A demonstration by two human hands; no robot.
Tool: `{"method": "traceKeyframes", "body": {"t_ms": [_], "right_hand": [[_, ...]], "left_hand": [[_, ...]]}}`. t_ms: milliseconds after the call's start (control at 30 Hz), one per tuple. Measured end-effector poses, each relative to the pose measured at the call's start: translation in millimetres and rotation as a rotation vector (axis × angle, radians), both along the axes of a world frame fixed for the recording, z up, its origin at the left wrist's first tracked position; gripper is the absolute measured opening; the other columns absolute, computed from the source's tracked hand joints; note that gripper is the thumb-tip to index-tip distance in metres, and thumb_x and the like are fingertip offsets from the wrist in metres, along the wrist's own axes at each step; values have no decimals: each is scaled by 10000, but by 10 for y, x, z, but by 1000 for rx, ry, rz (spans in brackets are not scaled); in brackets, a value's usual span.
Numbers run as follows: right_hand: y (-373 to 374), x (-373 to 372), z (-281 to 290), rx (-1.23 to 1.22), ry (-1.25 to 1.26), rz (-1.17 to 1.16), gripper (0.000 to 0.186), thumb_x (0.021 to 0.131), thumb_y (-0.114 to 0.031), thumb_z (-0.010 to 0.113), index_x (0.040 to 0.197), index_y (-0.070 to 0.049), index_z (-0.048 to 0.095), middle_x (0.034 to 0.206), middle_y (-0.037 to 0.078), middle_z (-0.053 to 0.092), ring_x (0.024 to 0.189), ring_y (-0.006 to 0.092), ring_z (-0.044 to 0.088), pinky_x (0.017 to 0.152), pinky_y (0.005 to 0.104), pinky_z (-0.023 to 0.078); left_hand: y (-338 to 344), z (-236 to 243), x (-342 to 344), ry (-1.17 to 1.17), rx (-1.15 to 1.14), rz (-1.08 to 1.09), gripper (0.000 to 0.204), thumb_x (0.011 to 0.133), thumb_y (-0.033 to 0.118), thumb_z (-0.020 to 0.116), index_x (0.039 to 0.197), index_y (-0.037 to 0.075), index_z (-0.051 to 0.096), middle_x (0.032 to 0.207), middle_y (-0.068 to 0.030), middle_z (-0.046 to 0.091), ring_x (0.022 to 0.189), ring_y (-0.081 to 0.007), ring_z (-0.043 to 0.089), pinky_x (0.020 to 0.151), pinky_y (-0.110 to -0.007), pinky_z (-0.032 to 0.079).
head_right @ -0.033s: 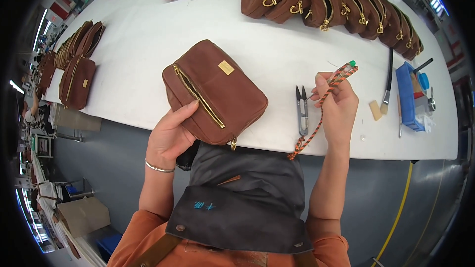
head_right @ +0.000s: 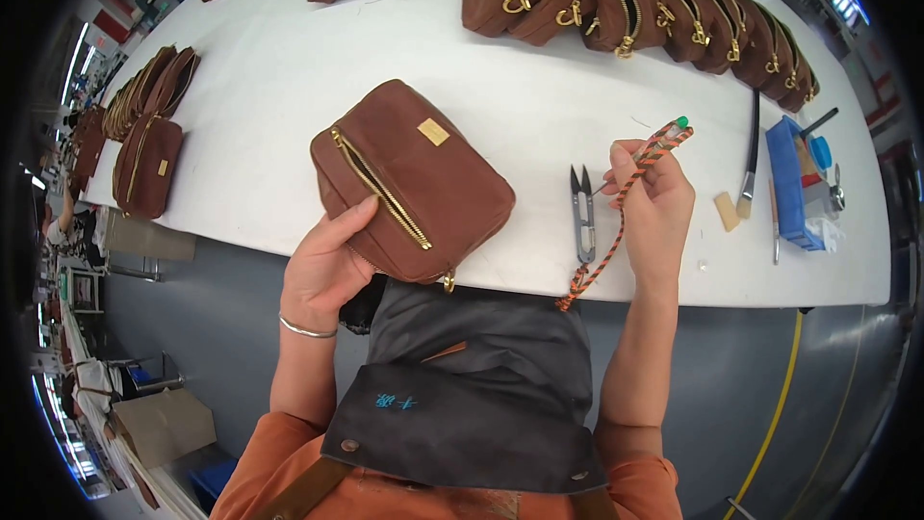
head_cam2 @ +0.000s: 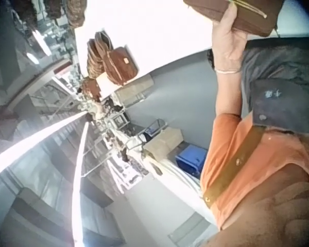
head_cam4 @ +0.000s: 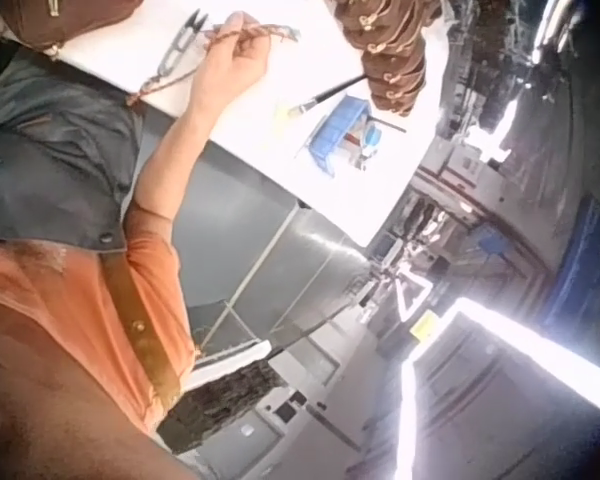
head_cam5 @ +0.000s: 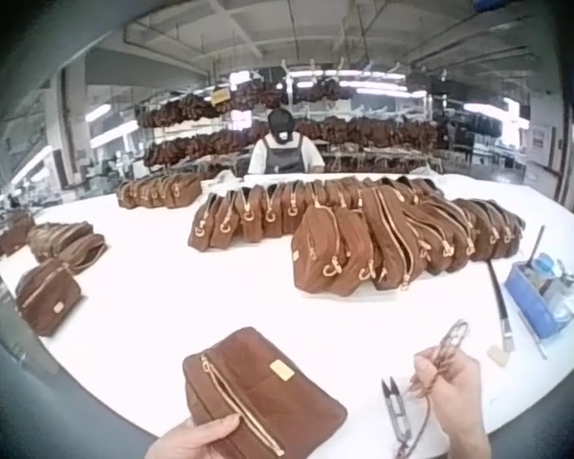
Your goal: Inspecting and cleaning loose threads or artifacts from finished leather cosmetic bags using a small snip tool.
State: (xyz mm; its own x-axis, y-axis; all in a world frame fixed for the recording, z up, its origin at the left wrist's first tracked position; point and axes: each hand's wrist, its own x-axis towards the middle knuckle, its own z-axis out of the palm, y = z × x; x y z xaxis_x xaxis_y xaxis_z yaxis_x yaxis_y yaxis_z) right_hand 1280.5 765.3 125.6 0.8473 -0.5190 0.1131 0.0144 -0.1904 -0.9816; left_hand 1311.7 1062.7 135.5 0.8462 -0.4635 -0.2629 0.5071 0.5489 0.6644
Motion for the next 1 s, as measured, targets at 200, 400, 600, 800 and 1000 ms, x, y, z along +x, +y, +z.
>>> {"method": "traceKeyframes", "body": {"t_ms": [200, 400, 600, 800, 1000], "right_hand": [[-200, -85, -62, -2, -26, -45, 220, 940, -203, 658, 1010, 4, 635, 779, 10, 634, 696, 57, 594, 574, 202, 456], [-274, -169, -20, -19, -10, -69, 203, 943, -206, 649, 1004, -13, 643, 773, -4, 628, 680, 53, 593, 566, 193, 454], [-334, -255, 14, 23, -45, -64, 167, 955, -174, 616, 987, -15, 655, 729, -29, 600, 622, 33, 550, 528, 189, 412], [-398, -152, -2, -314, 318, -58, 252, 894, -169, 665, 1057, 23, 651, 636, 43, 603, 559, 98, 564, 535, 267, 440], [-453, 113, -118, -717, 398, -124, 340, 856, -186, 686, 1132, 8, 643, 706, 142, 674, 658, 310, 659, 643, 413, 504]], "left_hand": [[-95, 18, 139, 21, -286, 302, 381, 1015, 104, 491, 1389, 107, 418, 1369, -76, 523, 1271, -214, 510, 1076, -413, 440], [-241, -16, 93, 34, -140, 94, 339, 1012, 138, 503, 1335, 44, 459, 1352, -117, 526, 1253, -274, 514, 1067, -415, 446], [-117, 122, -16, -135, 148, -105, 333, 987, 134, 547, 1291, -3, 541, 1364, -133, 534, 1272, -278, 503, 1074, -416, 419], [100, 357, -89, -471, 775, -224, 310, 948, 124, 622, 1206, -47, 632, 1273, -142, 616, 1171, -188, 569, 1011, -321, 433], [101, 799, 44, -916, 1111, -353, 277, 910, 74, 642, 1170, -18, 663, 1043, -107, 704, 950, -133, 645, 853, -273, 507]]}}
